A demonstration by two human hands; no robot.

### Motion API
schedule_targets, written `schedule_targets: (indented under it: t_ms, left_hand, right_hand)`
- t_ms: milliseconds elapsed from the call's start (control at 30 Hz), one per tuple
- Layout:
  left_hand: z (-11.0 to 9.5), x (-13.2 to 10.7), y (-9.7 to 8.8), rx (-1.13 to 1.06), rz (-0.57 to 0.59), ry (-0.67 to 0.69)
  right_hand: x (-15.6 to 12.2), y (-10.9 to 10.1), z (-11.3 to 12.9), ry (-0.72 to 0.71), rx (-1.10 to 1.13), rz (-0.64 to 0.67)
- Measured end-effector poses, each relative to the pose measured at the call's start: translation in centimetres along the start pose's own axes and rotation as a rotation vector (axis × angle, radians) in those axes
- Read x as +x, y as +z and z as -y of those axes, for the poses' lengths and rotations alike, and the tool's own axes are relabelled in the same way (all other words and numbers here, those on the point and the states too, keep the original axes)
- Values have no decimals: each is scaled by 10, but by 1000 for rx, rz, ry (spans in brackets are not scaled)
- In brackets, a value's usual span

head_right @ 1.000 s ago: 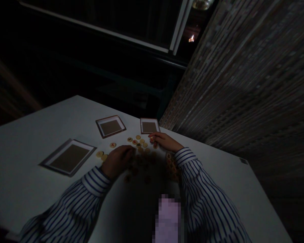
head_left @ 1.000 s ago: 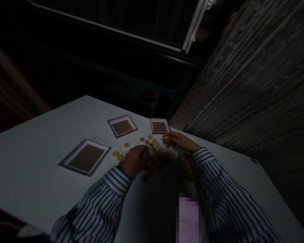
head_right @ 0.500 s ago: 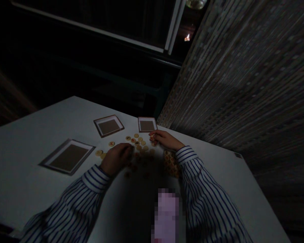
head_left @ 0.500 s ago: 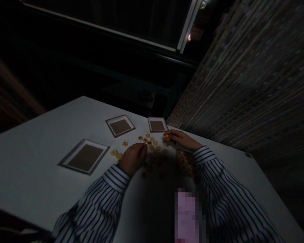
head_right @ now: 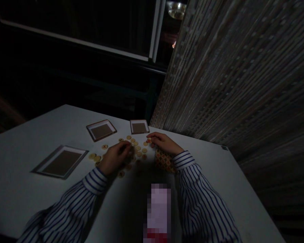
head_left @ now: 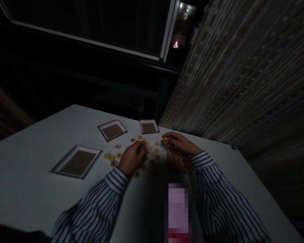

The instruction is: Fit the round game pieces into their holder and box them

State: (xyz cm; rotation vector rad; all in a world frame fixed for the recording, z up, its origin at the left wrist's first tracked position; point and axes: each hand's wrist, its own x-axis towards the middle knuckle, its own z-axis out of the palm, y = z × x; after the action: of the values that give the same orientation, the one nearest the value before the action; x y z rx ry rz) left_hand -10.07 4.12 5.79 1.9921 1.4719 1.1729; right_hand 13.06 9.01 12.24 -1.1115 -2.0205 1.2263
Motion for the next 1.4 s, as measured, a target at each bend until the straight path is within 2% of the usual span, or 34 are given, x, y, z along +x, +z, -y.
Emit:
schedule_targets:
  t_ms: [300,567,1000,1200,1400]
  left_hand:
    - [-45,28,26,-42,36,134]
    - [-65,46,47,-69,76,219]
    - [-65,53,54,-98,142,304]
    - [-64,53,50,-41,170,310]
    - [-62,52,50,-107,207,219]
  right_hand:
    - [-18,-3,-2,-18,97,-102]
    - [-34,-13,-15,-31,191,-196]
    - [-36,-11,-25,-23,268,-217]
    - [-33,-12,-22,-41,166,-216]
    - [-30,-14,-20,-41,99,-239]
